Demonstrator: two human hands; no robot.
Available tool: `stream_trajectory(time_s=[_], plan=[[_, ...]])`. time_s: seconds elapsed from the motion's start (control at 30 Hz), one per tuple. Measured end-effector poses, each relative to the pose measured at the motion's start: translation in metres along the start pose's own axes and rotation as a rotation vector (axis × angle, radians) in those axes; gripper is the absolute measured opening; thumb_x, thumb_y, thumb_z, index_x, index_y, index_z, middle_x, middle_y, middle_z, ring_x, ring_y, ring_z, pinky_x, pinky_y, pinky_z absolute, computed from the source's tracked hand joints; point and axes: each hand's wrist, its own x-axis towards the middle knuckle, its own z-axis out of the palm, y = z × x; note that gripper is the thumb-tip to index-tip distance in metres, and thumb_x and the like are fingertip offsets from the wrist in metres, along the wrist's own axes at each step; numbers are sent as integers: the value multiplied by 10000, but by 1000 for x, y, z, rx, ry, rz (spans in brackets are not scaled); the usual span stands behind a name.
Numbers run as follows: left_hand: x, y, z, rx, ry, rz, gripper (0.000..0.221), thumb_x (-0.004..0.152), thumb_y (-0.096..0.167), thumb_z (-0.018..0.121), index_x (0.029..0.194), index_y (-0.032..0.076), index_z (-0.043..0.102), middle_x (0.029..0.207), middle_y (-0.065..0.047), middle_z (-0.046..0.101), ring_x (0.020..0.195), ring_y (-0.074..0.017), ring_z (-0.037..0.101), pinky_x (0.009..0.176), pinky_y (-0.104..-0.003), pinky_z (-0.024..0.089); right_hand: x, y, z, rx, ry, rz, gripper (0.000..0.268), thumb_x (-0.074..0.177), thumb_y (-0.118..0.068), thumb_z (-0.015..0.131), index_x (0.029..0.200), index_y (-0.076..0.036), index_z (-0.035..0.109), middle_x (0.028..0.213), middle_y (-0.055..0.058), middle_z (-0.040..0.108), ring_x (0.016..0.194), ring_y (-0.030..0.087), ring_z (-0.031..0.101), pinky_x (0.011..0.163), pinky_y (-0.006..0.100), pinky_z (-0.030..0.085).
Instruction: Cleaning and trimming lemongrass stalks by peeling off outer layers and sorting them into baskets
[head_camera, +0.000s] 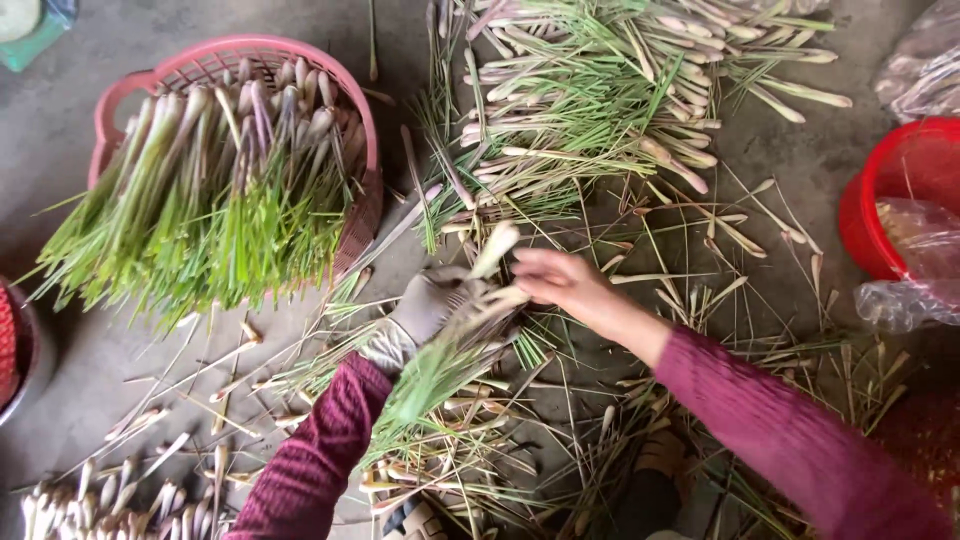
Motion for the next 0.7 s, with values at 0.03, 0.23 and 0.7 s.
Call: stream_trajectory(time_s=[0.03,0.23,0.7], plan=[[-21,12,9,42,-88,91,114,894,96,719,976,30,762,883,-119,760,847,-179,698,807,-315,587,8,4,10,224,47,-45,406,952,-151,672,1335,-33,605,1233,168,681,1129,281,665,1006,460,523],[-85,30,28,-128,-212,99,147,943,144,729,990,6,714,862,-145,762,771,-184,719,719,-320,626,-26,-24,38,852,124,-52,338,911,-179,716,1237,-125,642,1171,96,717,1026,240,706,879,397,594],[-182,-2,-5,-87,-202,29,138,905,103,763,946,-29,752,772,-185,760,574,-197,718,522,-276,625,-66,27,-29,-71,531,-308,186,1060,-158,596,1219,-111,680,979,71,680,796,149,579,755,295,558]])
